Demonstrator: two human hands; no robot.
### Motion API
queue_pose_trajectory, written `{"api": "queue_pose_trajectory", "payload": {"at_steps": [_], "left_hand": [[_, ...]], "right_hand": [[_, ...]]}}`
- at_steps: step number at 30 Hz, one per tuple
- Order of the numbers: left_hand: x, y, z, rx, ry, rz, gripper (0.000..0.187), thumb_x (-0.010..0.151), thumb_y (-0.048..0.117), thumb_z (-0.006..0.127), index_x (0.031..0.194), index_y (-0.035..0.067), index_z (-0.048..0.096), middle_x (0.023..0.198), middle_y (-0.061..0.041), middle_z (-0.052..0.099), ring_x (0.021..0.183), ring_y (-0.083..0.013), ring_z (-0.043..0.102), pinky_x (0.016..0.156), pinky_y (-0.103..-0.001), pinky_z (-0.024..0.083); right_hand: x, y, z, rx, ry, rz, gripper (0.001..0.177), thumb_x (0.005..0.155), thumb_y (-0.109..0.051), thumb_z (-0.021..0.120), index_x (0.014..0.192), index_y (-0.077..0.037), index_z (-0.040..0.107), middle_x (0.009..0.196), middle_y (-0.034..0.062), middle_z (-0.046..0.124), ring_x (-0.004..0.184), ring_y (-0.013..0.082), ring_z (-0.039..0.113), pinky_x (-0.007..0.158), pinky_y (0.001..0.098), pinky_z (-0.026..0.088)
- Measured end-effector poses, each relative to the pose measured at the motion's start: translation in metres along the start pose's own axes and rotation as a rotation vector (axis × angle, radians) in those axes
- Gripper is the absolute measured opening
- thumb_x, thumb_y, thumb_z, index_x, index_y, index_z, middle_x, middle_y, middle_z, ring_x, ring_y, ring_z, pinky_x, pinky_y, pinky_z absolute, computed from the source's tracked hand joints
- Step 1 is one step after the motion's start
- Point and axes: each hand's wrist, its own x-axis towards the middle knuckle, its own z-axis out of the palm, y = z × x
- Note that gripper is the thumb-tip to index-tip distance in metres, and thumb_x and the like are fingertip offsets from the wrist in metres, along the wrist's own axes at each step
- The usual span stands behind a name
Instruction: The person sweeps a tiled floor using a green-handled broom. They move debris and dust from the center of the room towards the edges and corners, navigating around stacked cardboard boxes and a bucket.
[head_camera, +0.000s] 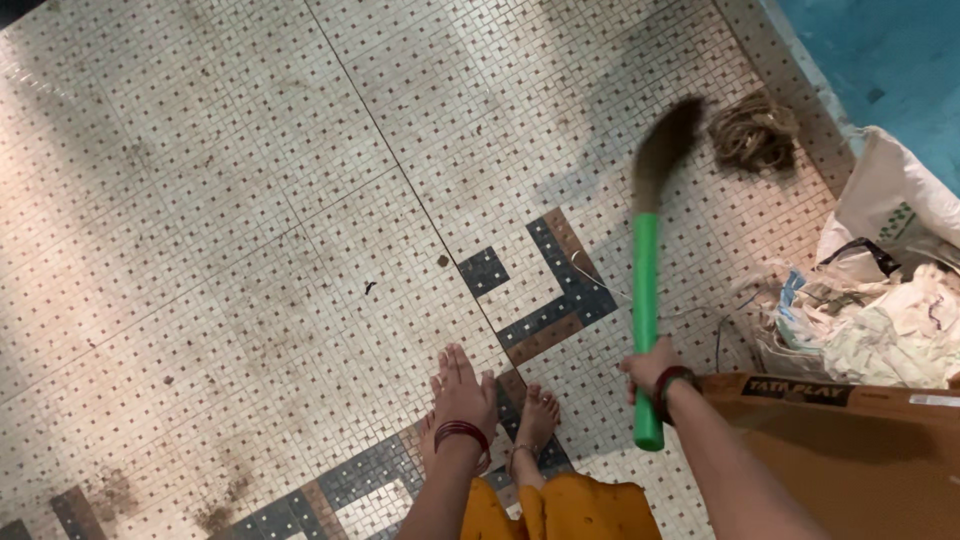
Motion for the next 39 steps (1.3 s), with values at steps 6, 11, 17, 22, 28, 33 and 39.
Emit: {"api": "queue_pose_trajectory", "payload": {"at_steps": [6,11,17,22,28,33,39], "left_hand": [[-0.003,-0.002,-0.011,0.012,-0.005,-0.010,0.075,0.105,0.044,0.031,0.161,0.002,0.005,0.171,-0.014,0.006,0.157,-0.0268,0.005,0.127,-0.043,0.008],[-0.008,-0.004,-0.024,-0.018,0.051,-0.033,0.076,0.105,0.047,0.030,0.161,0.003,0.003,0.171,-0.012,0.003,0.158,-0.0242,0.002,0.128,-0.042,0.007],[-0.008,-0.015,-0.024,0.033,0.115,-0.052,0.076,0.106,0.047,0.027,0.161,0.002,-0.001,0.171,-0.012,-0.001,0.157,-0.0246,-0.001,0.126,-0.043,0.006],[-0.014,-0.031,-0.023,0.046,0.149,-0.057,0.078,0.104,0.049,0.027,0.161,0.004,0.000,0.172,-0.010,-0.002,0.158,-0.0232,0.000,0.126,-0.043,0.007],[-0.015,-0.048,-0.027,0.080,0.093,-0.146,0.079,0.105,0.051,0.028,0.161,0.004,-0.002,0.172,-0.010,-0.004,0.157,-0.0235,-0.001,0.126,-0.045,0.009],[-0.020,-0.049,-0.037,0.133,0.051,-0.107,0.080,0.104,0.050,0.030,0.161,0.004,-0.001,0.172,-0.009,-0.004,0.158,-0.0235,-0.001,0.126,-0.046,0.008],[-0.024,-0.051,-0.048,0.153,0.005,-0.059,0.078,0.105,0.049,0.029,0.161,0.005,0.000,0.172,-0.009,-0.004,0.158,-0.0229,-0.002,0.127,-0.044,0.008]], "right_hand": [[-0.033,-0.022,-0.022,-0.320,0.001,-0.106,0.058,0.087,0.001,0.066,0.139,-0.010,0.043,0.086,0.0194,0.068,0.056,0.0302,0.065,0.055,0.0466,0.055],[-0.033,-0.024,-0.008,-0.140,0.092,-0.110,0.053,0.087,-0.001,0.069,0.135,-0.003,0.046,0.088,0.0182,0.066,0.056,0.0305,0.065,0.054,0.0454,0.055],[-0.009,-0.021,0.011,0.102,0.037,-0.007,0.041,0.097,-0.011,0.064,0.131,0.007,0.049,0.084,0.0242,0.065,0.055,0.0281,0.059,0.052,0.0423,0.050],[-0.007,0.023,0.062,-0.260,0.049,-0.067,0.050,0.091,-0.002,0.066,0.133,0.001,0.040,0.098,0.0234,0.066,0.068,0.0324,0.068,0.059,0.0475,0.059],[-0.028,0.024,0.105,-0.767,-0.115,-0.287,0.066,0.089,-0.017,0.075,0.140,-0.010,0.035,0.103,0.0231,0.069,0.079,0.0340,0.069,0.066,0.0468,0.058],[-0.061,-0.014,0.103,-0.633,-0.364,-0.214,0.058,0.089,-0.018,0.073,0.140,-0.017,0.043,0.101,0.0175,0.073,0.068,0.0307,0.070,0.058,0.0463,0.058],[-0.086,0.041,0.092,-0.336,-0.078,-0.301,0.068,0.080,-0.011,0.079,0.138,-0.015,0.044,0.084,0.0153,0.072,0.056,0.0271,0.070,0.051,0.0399,0.055]]}}
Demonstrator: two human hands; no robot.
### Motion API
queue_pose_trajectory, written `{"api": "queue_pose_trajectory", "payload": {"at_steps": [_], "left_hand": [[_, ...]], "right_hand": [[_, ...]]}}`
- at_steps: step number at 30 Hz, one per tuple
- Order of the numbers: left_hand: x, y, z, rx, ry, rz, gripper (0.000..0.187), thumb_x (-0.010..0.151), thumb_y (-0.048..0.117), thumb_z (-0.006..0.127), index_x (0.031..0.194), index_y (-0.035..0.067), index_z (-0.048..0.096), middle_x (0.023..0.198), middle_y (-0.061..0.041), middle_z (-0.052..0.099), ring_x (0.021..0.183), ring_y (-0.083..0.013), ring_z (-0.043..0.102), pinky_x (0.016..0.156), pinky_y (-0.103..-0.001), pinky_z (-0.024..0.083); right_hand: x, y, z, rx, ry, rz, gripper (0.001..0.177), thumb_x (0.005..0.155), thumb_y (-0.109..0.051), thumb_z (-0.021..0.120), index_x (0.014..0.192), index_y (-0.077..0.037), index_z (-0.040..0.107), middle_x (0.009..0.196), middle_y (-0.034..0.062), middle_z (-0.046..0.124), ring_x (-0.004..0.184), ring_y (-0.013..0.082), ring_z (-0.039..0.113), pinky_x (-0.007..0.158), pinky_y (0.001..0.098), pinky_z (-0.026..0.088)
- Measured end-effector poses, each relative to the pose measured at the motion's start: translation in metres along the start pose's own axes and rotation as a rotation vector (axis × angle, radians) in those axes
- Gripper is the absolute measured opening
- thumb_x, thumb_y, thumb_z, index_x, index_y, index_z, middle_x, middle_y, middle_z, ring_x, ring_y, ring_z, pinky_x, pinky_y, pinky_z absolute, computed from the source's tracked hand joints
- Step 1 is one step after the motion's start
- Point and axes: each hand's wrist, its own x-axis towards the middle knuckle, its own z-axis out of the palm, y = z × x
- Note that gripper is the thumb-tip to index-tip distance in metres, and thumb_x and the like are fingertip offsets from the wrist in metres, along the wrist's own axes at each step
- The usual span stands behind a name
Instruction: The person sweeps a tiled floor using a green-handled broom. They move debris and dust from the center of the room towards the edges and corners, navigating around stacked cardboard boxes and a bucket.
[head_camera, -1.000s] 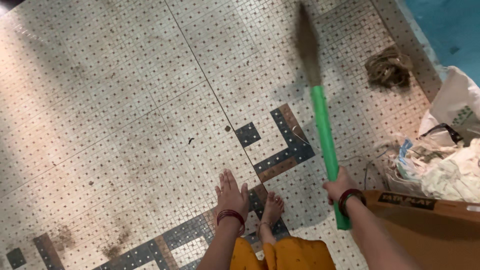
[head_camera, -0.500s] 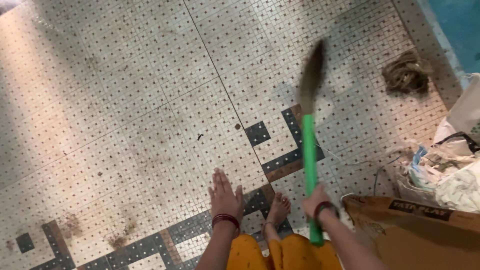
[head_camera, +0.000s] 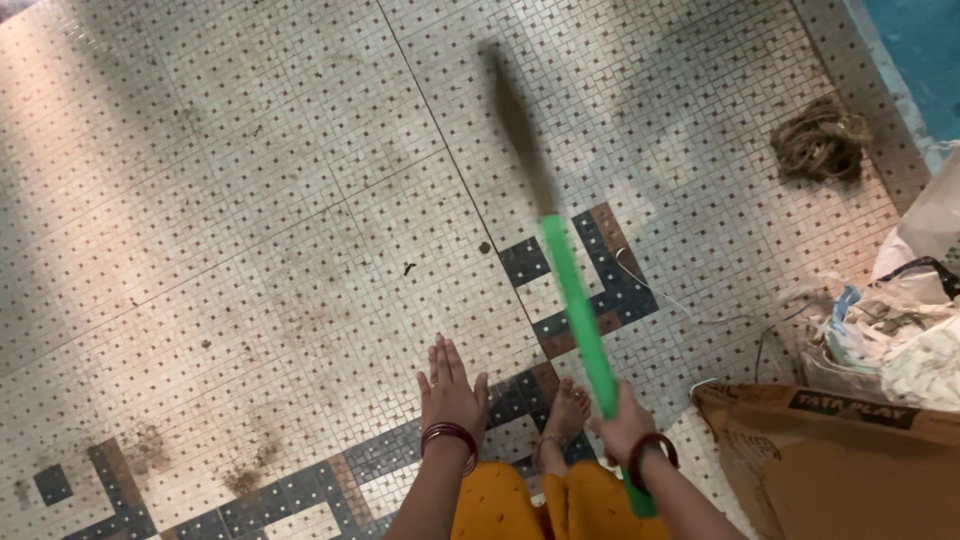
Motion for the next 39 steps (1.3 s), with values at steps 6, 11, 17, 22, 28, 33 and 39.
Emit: {"api": "queue_pose_trajectory", "payload": {"at_steps": [6,11,17,22,28,33,39], "left_hand": [[0.003,-0.020,-0.007,0.021,-0.067,-0.012,0.078,0.105,0.050,0.025,0.161,0.005,-0.005,0.172,-0.007,-0.006,0.158,-0.0208,-0.005,0.127,-0.043,0.005],[0.001,-0.040,-0.010,0.066,-0.063,0.007,0.079,0.105,0.050,0.028,0.162,0.005,-0.004,0.172,-0.008,-0.005,0.158,-0.0214,-0.003,0.127,-0.044,0.005],[0.003,-0.058,-0.005,0.042,-0.027,0.029,0.080,0.104,0.050,0.031,0.162,0.005,-0.002,0.172,-0.009,-0.003,0.158,-0.0221,-0.002,0.127,-0.045,0.006],[0.008,-0.069,0.004,0.024,-0.011,0.053,0.079,0.104,0.050,0.030,0.162,0.005,-0.001,0.172,-0.008,-0.002,0.158,-0.0223,-0.001,0.127,-0.045,0.006],[0.007,-0.081,0.011,0.029,-0.013,0.066,0.079,0.104,0.050,0.031,0.162,0.005,0.002,0.172,-0.008,0.000,0.159,-0.0225,-0.001,0.127,-0.046,0.006],[0.009,-0.097,0.010,0.047,-0.046,0.063,0.081,0.103,0.051,0.033,0.162,0.005,0.002,0.172,-0.008,-0.001,0.158,-0.0231,-0.002,0.127,-0.046,0.007],[0.012,-0.114,0.006,0.070,-0.033,0.049,0.081,0.103,0.051,0.034,0.163,0.007,0.003,0.173,-0.008,0.002,0.158,-0.0227,0.001,0.127,-0.047,0.008]], "right_hand": [[0.001,0.008,0.011,0.370,0.128,0.494,0.063,0.093,-0.011,0.070,0.144,-0.006,0.034,0.077,0.0218,0.061,0.053,0.0304,0.058,0.047,0.0437,0.052],[0.016,0.066,0.081,0.071,0.092,0.385,0.083,0.079,-0.015,0.084,0.142,-0.001,0.033,0.107,0.0265,0.065,0.088,0.0388,0.066,0.074,0.0488,0.057],[0.029,0.065,0.140,-0.349,-0.005,-0.005,0.086,0.084,-0.039,0.071,0.148,-0.003,0.027,0.134,0.0336,0.055,0.122,0.0464,0.060,0.106,0.0504,0.049],[0.038,0.014,0.121,-0.796,-0.016,-0.268,0.064,0.075,-0.032,0.079,0.125,-0.009,0.046,0.139,0.0302,0.047,0.130,0.0461,0.049,0.113,0.0534,0.039],[-0.016,0.037,0.131,-0.142,-0.003,0.086,0.069,0.081,-0.027,0.074,0.140,-0.013,0.040,0.113,0.0262,0.070,0.104,0.0407,0.068,0.094,0.0514,0.055],[-0.037,0.047,0.154,0.197,0.043,0.419,0.060,0.086,-0.015,0.069,0.137,0.000,0.042,0.102,0.0243,0.073,0.089,0.0436,0.079,0.082,0.0558,0.063],[-0.035,0.001,0.187,0.045,-0.177,0.313,0.056,0.093,-0.030,0.066,0.136,-0.001,0.045,0.086,0.0208,0.069,0.068,0.0352,0.070,0.063,0.0492,0.057]]}}
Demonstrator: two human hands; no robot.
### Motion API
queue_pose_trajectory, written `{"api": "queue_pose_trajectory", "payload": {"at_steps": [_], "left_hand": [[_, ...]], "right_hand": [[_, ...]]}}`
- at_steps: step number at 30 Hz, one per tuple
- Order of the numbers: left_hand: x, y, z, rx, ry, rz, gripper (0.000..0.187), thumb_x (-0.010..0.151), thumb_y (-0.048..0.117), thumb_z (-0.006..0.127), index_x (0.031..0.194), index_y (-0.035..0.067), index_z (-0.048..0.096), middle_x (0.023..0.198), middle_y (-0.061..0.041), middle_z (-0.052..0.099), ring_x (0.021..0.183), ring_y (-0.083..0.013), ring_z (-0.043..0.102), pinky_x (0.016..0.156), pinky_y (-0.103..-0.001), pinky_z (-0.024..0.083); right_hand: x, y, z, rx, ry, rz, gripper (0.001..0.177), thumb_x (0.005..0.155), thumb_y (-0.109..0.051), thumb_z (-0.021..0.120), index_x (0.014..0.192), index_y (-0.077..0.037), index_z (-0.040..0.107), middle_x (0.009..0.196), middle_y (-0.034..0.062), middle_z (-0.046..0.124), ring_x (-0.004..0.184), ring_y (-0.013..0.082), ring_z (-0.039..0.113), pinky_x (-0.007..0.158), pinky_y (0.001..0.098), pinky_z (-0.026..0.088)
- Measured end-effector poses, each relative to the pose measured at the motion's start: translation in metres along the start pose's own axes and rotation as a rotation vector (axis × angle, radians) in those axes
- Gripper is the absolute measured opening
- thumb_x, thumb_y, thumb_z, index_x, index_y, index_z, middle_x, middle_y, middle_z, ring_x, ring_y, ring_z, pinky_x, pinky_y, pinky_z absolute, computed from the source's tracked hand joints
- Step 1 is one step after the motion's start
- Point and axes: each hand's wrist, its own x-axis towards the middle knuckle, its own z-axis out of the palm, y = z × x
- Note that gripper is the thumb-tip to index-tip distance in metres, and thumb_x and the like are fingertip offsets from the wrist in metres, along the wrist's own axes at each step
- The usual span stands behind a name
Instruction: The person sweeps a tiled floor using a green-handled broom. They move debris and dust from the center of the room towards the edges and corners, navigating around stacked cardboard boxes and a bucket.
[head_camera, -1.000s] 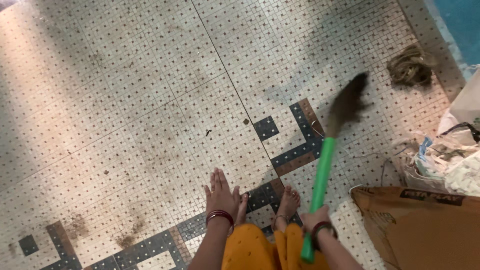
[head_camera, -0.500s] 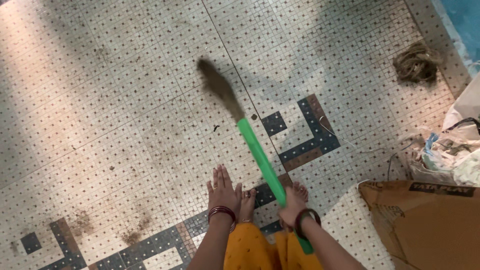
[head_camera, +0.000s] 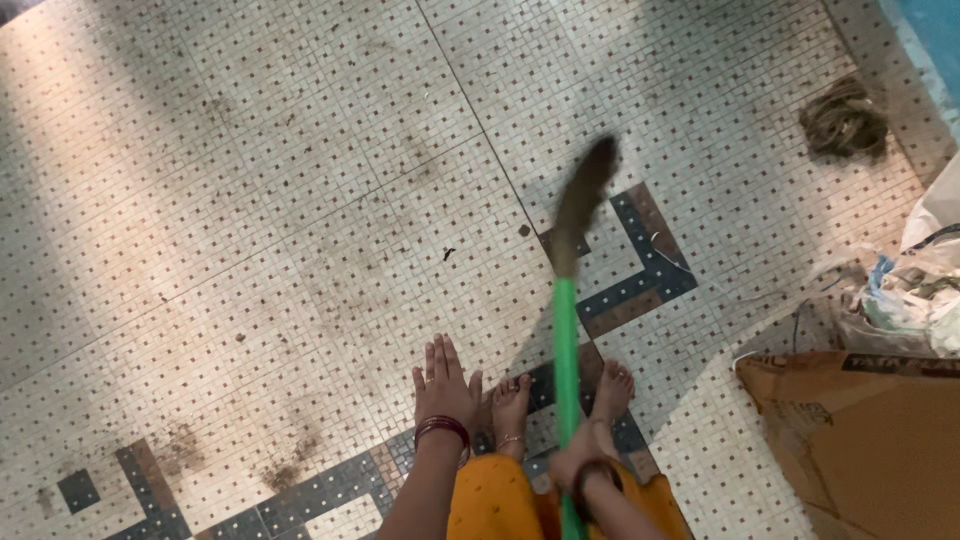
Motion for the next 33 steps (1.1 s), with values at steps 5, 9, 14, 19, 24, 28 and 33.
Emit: {"api": "queue_pose_trajectory", "payload": {"at_steps": [5,9,14,19,24,28,33], "left_hand": [[-0.004,-0.007,-0.009,-0.031,0.045,0.010,0.078,0.104,0.050,0.033,0.162,0.007,0.003,0.172,-0.009,0.003,0.158,-0.0234,0.001,0.126,-0.047,0.007],[-0.001,-0.009,-0.015,-0.029,0.057,0.011,0.079,0.104,0.050,0.033,0.162,0.006,0.003,0.172,-0.009,0.002,0.158,-0.0236,0.002,0.126,-0.047,0.008],[0.003,-0.006,-0.011,-0.024,0.066,0.035,0.078,0.104,0.052,0.031,0.161,0.006,0.004,0.172,-0.009,0.002,0.158,-0.0236,0.002,0.126,-0.046,0.007],[0.004,-0.004,-0.014,-0.036,0.053,0.044,0.079,0.104,0.052,0.030,0.162,0.005,0.004,0.172,-0.009,0.001,0.158,-0.0232,0.001,0.126,-0.046,0.007],[-0.001,-0.008,-0.023,0.021,0.031,0.048,0.077,0.105,0.051,0.030,0.163,0.008,0.003,0.173,-0.007,0.000,0.158,-0.0236,0.000,0.127,-0.046,0.007],[0.000,-0.022,-0.030,0.026,-0.018,0.022,0.075,0.105,0.050,0.026,0.162,0.009,0.000,0.172,-0.006,-0.003,0.157,-0.0224,-0.002,0.127,-0.045,0.005],[-0.004,-0.048,-0.022,0.058,0.012,-0.024,0.076,0.105,0.050,0.029,0.163,0.007,0.004,0.172,-0.008,0.000,0.158,-0.0233,0.000,0.127,-0.046,0.008]], "right_hand": [[-0.004,-0.089,-0.042,0.006,-0.224,-0.245,0.055,0.099,-0.044,0.060,0.132,0.000,0.052,0.070,0.0189,0.064,0.048,0.0291,0.062,0.045,0.0455,0.052],[-0.036,-0.133,-0.082,0.257,-0.072,-0.165,0.054,0.098,-0.048,0.058,0.142,-0.019,0.045,0.062,0.0092,0.057,0.043,0.0197,0.050,0.043,0.0400,0.048],[-0.023,-0.107,-0.102,0.658,0.109,-0.343,0.049,0.092,-0.026,0.066,0.133,-0.008,0.047,0.068,0.0107,0.062,0.047,0.0206,0.058,0.043,0.0387,0.050],[0.016,-0.080,-0.138,0.841,0.258,-0.185,0.034,0.093,-0.015,0.066,0.118,0.007,0.056,0.072,0.0096,0.063,0.051,0.0194,0.060,0.046,0.0370,0.052],[0.028,-0.106,-0.144,0.692,0.233,-0.030,0.042,0.098,-0.027,0.069,0.113,0.009,0.055,0.067,0.0116,0.055,0.048,0.0215,0.052,0.045,0.0399,0.048],[0.023,-0.126,-0.154,0.224,0.211,-0.075,0.046,0.095,-0.020,0.072,0.127,0.002,0.047,0.069,0.0155,0.064,0.050,0.0236,0.058,0.048,0.0405,0.054],[0.015,-0.128,-0.180,0.010,0.086,-0.163,0.053,0.088,-0.011,0.077,0.133,-0.001,0.052,0.079,0.0131,0.064,0.056,0.0210,0.060,0.049,0.0392,0.054]]}}
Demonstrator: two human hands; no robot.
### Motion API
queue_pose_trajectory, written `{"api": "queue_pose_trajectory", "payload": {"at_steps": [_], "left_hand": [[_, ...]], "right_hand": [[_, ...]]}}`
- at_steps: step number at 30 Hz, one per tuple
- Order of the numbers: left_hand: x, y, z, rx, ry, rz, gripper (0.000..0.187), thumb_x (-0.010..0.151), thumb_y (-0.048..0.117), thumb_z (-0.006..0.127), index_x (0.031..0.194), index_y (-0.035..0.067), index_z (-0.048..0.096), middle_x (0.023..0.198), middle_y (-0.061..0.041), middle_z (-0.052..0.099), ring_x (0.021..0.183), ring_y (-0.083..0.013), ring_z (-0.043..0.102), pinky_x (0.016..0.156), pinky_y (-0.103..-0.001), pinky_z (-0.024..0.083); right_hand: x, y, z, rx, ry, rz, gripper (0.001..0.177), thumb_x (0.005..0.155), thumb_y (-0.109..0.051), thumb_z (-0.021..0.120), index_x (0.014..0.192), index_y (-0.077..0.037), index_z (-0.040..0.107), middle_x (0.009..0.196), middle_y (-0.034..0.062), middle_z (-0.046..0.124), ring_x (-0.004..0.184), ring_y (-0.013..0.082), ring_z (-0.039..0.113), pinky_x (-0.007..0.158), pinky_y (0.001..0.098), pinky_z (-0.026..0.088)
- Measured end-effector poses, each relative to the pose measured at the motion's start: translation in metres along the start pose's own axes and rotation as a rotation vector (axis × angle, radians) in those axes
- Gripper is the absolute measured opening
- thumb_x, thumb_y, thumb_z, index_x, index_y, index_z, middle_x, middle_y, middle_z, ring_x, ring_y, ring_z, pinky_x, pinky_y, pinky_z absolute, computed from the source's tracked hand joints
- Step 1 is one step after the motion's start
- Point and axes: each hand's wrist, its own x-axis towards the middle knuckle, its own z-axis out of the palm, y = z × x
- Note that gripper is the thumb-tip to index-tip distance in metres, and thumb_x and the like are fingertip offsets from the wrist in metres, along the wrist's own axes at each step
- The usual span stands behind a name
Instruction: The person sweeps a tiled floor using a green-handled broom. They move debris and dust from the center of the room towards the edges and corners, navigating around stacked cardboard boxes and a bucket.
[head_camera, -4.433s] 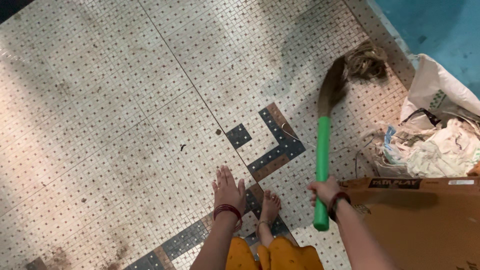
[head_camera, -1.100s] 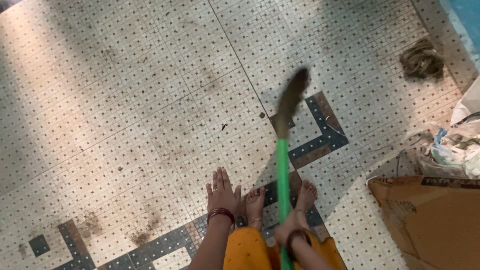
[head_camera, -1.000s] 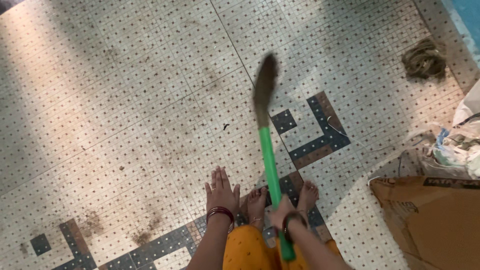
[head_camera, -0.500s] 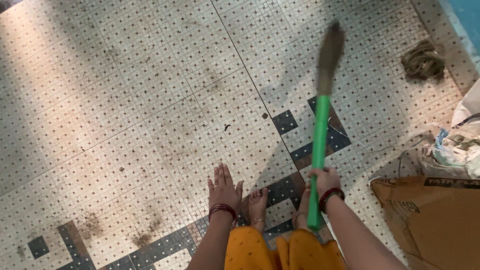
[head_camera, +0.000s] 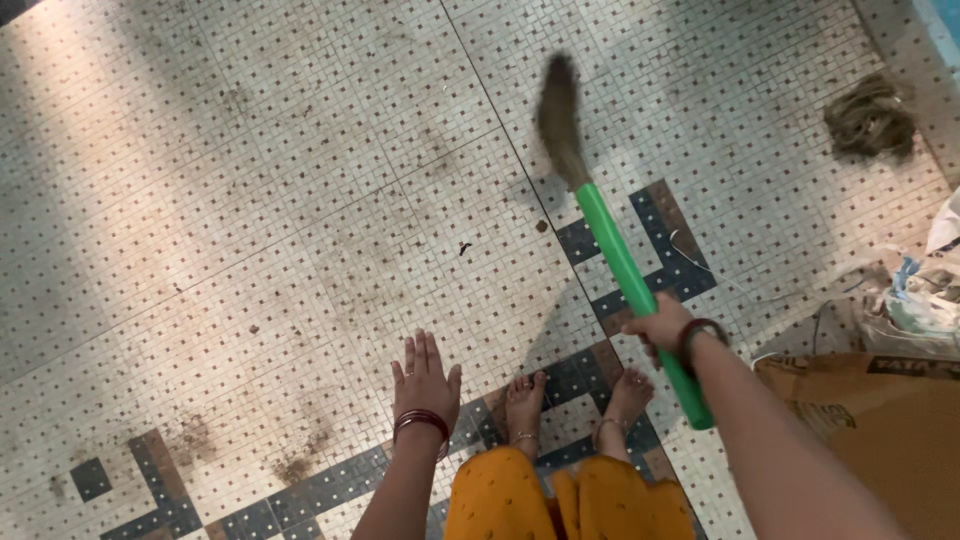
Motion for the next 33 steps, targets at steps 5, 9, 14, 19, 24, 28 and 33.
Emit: {"api": "queue_pose_trajectory", "payload": {"at_steps": [5,9,14,19,24,28,33], "left_hand": [[0.001,-0.014,0.011,-0.016,0.047,-0.001,0.074,0.105,0.049,0.029,0.162,0.007,0.007,0.172,-0.008,0.002,0.158,-0.0242,0.002,0.126,-0.046,0.010],[-0.001,-0.022,0.016,-0.020,0.048,0.007,0.075,0.105,0.050,0.030,0.162,0.007,0.007,0.171,-0.009,0.004,0.158,-0.0244,0.003,0.126,-0.046,0.010],[-0.004,-0.030,0.022,-0.017,0.027,-0.015,0.076,0.104,0.050,0.030,0.162,0.007,0.007,0.172,-0.008,0.002,0.158,-0.0241,0.003,0.126,-0.047,0.010],[-0.005,-0.028,0.028,0.017,-0.013,-0.009,0.076,0.104,0.051,0.026,0.162,0.007,0.004,0.172,-0.008,0.000,0.157,-0.0247,0.002,0.126,-0.047,0.008],[-0.008,-0.023,0.027,-0.018,-0.020,0.009,0.075,0.105,0.051,0.026,0.162,0.007,0.004,0.172,-0.008,0.001,0.158,-0.0234,0.002,0.127,-0.047,0.007],[-0.007,-0.019,0.022,-0.051,0.003,0.020,0.076,0.104,0.049,0.031,0.162,0.007,0.006,0.172,-0.008,0.003,0.158,-0.0241,0.002,0.127,-0.046,0.007],[-0.005,-0.016,0.017,-0.086,0.034,0.039,0.075,0.104,0.048,0.033,0.162,0.007,0.009,0.172,-0.008,0.005,0.158,-0.0248,0.004,0.126,-0.046,0.008]], "right_hand": [[-0.032,0.026,0.003,0.025,0.175,-0.041,0.057,0.086,-0.006,0.075,0.132,-0.011,0.042,0.082,0.0122,0.065,0.055,0.0220,0.064,0.048,0.0407,0.053],[-0.045,0.069,0.015,0.357,0.249,0.057,0.034,0.092,-0.016,0.073,0.116,-0.002,0.052,0.075,0.0121,0.059,0.049,0.0246,0.055,0.045,0.0416,0.048],[-0.006,0.120,0.027,0.633,0.110,0.201,0.035,0.095,-0.023,0.072,0.107,0.004,0.054,0.063,0.0098,0.052,0.047,0.0218,0.050,0.042,0.0389,0.046],[-0.002,0.134,0.077,0.139,0.163,0.140,0.048,0.091,-0.026,0.077,0.120,0.005,0.054,0.081,0.0186,0.069,0.065,0.0296,0.069,0.060,0.0443,0.057],[-0.009,0.097,0.095,-0.299,-0.017,0.056,0.068,0.082,-0.017,0.081,0.140,-0.010,0.045,0.106,0.0190,0.068,0.089,0.0335,0.071,0.080,0.0477,0.062],[-0.019,0.079,0.085,-0.397,-0.085,-0.053,0.065,0.080,-0.025,0.081,0.138,-0.012,0.053,0.109,0.0151,0.074,0.093,0.0307,0.075,0.083,0.0447,0.061],[-0.043,0.116,0.095,-0.324,0.125,-0.099,0.067,0.078,-0.026,0.085,0.136,-0.014,0.055,0.116,0.0164,0.068,0.104,0.0341,0.068,0.092,0.0462,0.056]]}}
